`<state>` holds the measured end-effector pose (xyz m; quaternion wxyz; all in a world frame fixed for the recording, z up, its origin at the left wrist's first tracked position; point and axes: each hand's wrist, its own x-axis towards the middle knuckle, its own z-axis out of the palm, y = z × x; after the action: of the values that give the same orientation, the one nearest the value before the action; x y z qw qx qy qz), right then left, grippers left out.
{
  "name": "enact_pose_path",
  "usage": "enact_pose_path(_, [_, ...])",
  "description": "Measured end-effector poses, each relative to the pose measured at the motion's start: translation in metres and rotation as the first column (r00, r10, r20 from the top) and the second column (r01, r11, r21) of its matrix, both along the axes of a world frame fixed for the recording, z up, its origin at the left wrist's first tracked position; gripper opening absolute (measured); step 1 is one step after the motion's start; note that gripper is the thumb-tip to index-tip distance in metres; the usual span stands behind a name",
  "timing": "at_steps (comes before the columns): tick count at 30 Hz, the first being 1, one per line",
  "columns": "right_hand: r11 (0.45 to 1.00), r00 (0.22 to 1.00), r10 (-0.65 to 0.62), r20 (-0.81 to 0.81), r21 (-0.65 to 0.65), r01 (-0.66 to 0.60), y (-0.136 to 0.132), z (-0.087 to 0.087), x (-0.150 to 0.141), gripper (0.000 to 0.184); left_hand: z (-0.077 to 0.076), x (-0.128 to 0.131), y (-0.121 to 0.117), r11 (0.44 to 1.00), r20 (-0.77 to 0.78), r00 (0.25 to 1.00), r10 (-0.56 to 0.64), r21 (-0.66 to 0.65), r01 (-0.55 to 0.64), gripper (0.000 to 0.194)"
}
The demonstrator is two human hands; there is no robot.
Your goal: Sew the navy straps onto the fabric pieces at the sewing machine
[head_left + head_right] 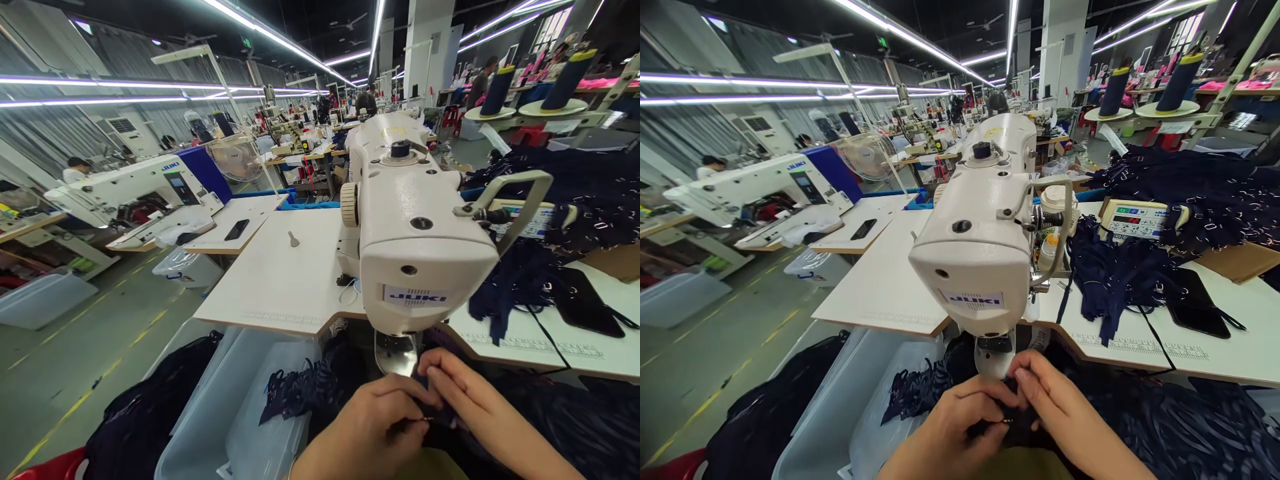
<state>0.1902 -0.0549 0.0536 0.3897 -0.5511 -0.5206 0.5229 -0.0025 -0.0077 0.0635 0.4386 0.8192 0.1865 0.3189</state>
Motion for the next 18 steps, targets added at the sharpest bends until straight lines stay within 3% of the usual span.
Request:
enact_pose_path(3, [0.98,0.981,-0.088,0.171,0.191,0.054,0.003,0.001,0.012,0.026,-0.001,0.002,-0.001,0.988,0.001,0.996,0.089,-0.125,-0.088,0.016])
enact_pose_path(7, [0.895,0.904,-0.17,0.392,0.445,-0.025,0.007,-0.002,0.016,0.012,-0.004,0.005,-0.001,0.916,0.057,0.981,0.187,-0.372,-0.152,0.017])
enact_pose_path(9, [0.805,0.866,-0.268,0.422,0.593,-0.04,0.007,-0.006,0.014,0.006,-0.006,0.006,0.0,0.88,0.079,0.974,0.211,-0.449,-0.154,0.017])
enact_pose_path(11, [0.669,0.803,-0.452,0.388,0.743,0.018,0.004,-0.011,0.011,0.007,-0.007,0.007,0.0,0.858,0.08,0.963,0.258,-0.477,-0.19,0.017])
enact_pose_path(13, [0.575,0.777,-0.544,0.318,0.815,0.069,-0.003,-0.019,0.01,0.006,-0.009,0.008,0.0,0.835,0.071,0.947,0.314,-0.495,-0.24,0.017])
enact_pose_path(14, [0.58,0.796,-0.521,0.307,0.812,0.067,-0.006,-0.024,0.01,0.01,-0.011,0.009,0.0,0.825,0.072,0.939,0.335,-0.505,-0.256,0.017])
enact_pose_path(18, [0.702,0.873,-0.323,0.366,0.711,-0.038,-0.014,-0.039,0.0,0.036,-0.015,0.016,-0.004,0.808,0.112,0.933,0.343,-0.541,-0.233,0.016])
